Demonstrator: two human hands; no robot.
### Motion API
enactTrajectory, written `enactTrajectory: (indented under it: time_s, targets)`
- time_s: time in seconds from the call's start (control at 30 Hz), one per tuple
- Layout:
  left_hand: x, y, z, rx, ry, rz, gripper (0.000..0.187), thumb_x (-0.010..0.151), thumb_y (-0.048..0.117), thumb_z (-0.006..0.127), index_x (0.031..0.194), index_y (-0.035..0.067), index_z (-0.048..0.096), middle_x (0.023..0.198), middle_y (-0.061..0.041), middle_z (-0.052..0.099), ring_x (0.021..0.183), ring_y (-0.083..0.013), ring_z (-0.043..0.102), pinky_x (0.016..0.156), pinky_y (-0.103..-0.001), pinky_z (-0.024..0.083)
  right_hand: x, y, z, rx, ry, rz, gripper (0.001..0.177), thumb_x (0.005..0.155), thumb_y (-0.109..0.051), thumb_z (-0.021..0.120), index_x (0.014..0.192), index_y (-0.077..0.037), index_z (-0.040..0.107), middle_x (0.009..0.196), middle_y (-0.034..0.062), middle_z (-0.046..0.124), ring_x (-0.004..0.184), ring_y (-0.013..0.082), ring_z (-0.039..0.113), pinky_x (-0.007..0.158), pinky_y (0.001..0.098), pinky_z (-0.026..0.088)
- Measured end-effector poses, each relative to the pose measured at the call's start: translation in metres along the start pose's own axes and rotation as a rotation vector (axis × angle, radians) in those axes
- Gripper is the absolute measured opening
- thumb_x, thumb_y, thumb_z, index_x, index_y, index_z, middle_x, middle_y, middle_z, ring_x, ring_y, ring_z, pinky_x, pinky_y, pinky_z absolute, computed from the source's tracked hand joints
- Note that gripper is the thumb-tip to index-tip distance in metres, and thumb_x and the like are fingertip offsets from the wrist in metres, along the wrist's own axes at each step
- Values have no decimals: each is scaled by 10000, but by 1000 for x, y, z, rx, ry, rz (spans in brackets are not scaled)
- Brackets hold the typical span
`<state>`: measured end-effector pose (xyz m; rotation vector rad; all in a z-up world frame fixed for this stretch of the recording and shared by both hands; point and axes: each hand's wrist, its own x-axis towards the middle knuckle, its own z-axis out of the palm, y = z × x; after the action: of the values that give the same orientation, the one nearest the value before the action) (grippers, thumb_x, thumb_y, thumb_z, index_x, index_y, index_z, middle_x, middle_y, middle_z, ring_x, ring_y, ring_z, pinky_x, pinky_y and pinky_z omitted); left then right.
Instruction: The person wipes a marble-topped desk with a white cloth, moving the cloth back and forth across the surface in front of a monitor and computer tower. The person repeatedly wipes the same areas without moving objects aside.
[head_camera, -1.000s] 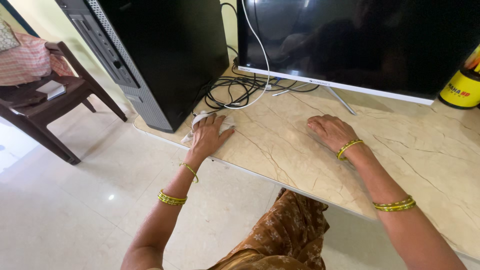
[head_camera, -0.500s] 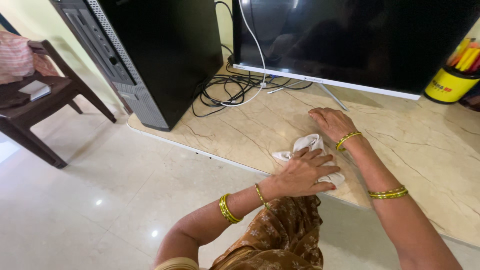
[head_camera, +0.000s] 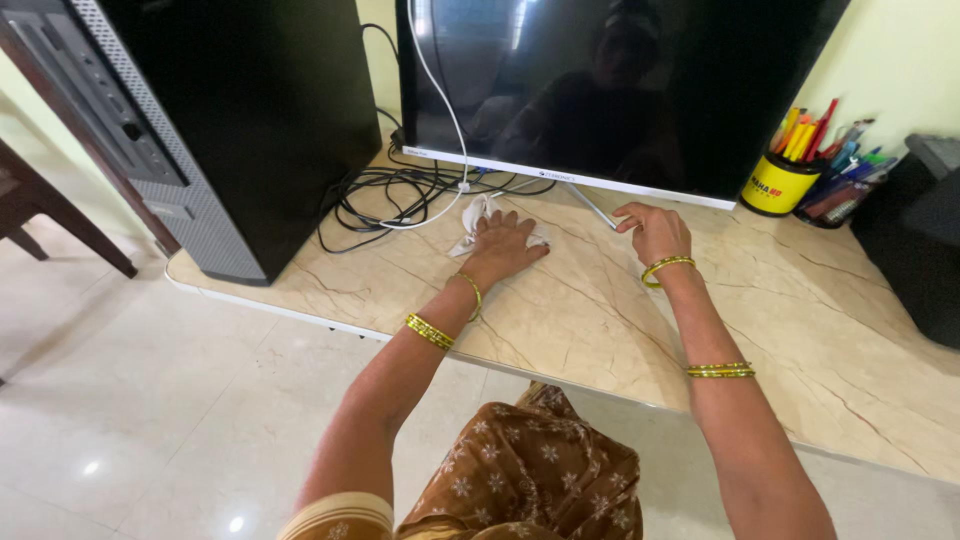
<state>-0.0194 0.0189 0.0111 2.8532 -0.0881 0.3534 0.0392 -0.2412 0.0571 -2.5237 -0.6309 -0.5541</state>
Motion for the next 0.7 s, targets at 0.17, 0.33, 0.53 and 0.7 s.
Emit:
enactTrajectory:
  time_s: [0.17, 0.33, 0.53, 0.7]
  targets:
    - [-14, 8, 4, 16, 37, 42, 659, 921, 558, 569, 1405, 110, 571, 1429, -163, 537, 1378, -403, 409, 1172, -605, 253, 2, 9, -5, -43, 38, 33, 453, 837, 91, 586, 1073, -240, 785, 946, -39, 783, 839, 217, 721, 705, 381, 560]
    - [-40, 65, 9, -144, -16, 374, 635, 924, 553, 591, 1394, 126, 595, 1504, -225, 455, 1419, -451, 334, 1181, -572, 195, -4, -2, -29, -77, 200, -104, 515, 718, 91, 622, 1106, -212, 772, 926, 63, 683, 830, 304, 671, 660, 430, 530]
    - [-32, 128, 22, -172, -124, 679, 680, 925, 608, 567, 1404, 127, 601, 1530, -198, 479, 1465, -385, 375, 1250, -542, 198, 3, 47, -59, -71, 603, -65, 409, 788, 75, 637, 1103, -152, 764, 927, 91, 642, 886, 317, 649, 765, 438, 523]
    - [22, 102, 30, -155, -64, 492, 676, 914, 583, 582, 1411, 124, 591, 1544, -208, 463, 1454, -408, 375, 1213, -501, 254, -3, 172, -70, -2, 650, -119, 227, 924, 86, 633, 1044, -58, 760, 922, 149, 681, 874, 321, 675, 784, 410, 542]
